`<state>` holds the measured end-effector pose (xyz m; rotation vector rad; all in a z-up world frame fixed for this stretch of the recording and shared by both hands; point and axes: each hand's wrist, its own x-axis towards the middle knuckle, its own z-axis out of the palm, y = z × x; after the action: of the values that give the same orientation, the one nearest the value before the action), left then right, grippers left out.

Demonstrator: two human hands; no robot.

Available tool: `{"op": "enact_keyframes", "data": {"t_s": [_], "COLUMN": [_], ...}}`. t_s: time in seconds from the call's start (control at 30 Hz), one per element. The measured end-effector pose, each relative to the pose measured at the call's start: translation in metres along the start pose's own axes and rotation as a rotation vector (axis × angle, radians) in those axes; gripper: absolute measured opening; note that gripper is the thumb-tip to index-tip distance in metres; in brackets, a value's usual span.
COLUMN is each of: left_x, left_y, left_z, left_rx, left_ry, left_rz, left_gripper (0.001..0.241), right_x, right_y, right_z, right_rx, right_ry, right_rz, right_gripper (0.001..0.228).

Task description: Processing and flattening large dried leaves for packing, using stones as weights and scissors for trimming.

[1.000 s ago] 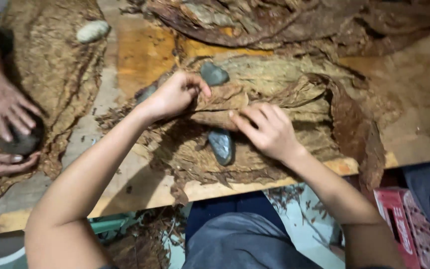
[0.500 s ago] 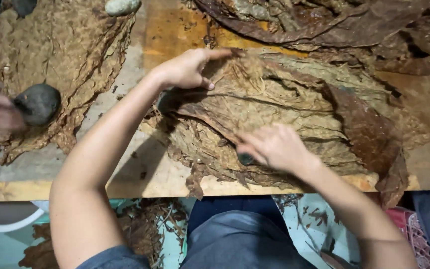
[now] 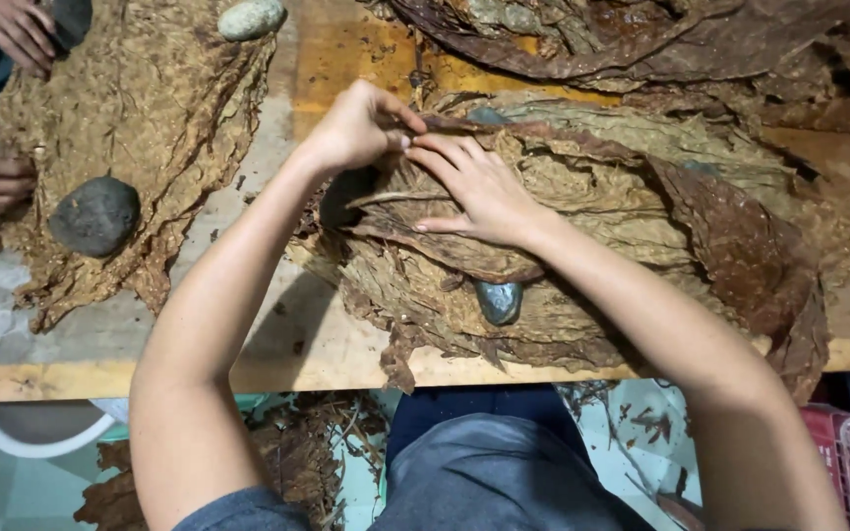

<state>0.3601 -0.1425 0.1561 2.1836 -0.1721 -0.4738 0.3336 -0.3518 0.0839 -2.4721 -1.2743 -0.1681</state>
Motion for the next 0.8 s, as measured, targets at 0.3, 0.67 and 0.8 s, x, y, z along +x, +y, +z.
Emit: {"op": "enact_keyframes", "data": {"t_s": [0.3, 0.67, 0.8], "left_x": [-0.004, -0.047, -0.055], "left_y": [-0.03, -0.103, -0.12], "left_z": [0.003, 0.067, 0.065], "left_rx": [0.155, 1.084, 1.104], "left_ry": [0.263, 0.624, 0.688], "left_rz": [0.279, 0.934, 1.027], "left_gripper": [0.027, 0.017, 0.025], "right_x": [0.024, 0.03, 0.034], "right_y": [-0.011, -0.002, -0.011], "right_z": [-0.021, -0.027, -0.043], "right_rx": [0.063, 0.054, 0.266], "right_ry": [-0.281, -0.45, -0.529], "right_rz": [0.225, 0.198, 0.236], "right_gripper": [0.097, 0.092, 0.085]}}
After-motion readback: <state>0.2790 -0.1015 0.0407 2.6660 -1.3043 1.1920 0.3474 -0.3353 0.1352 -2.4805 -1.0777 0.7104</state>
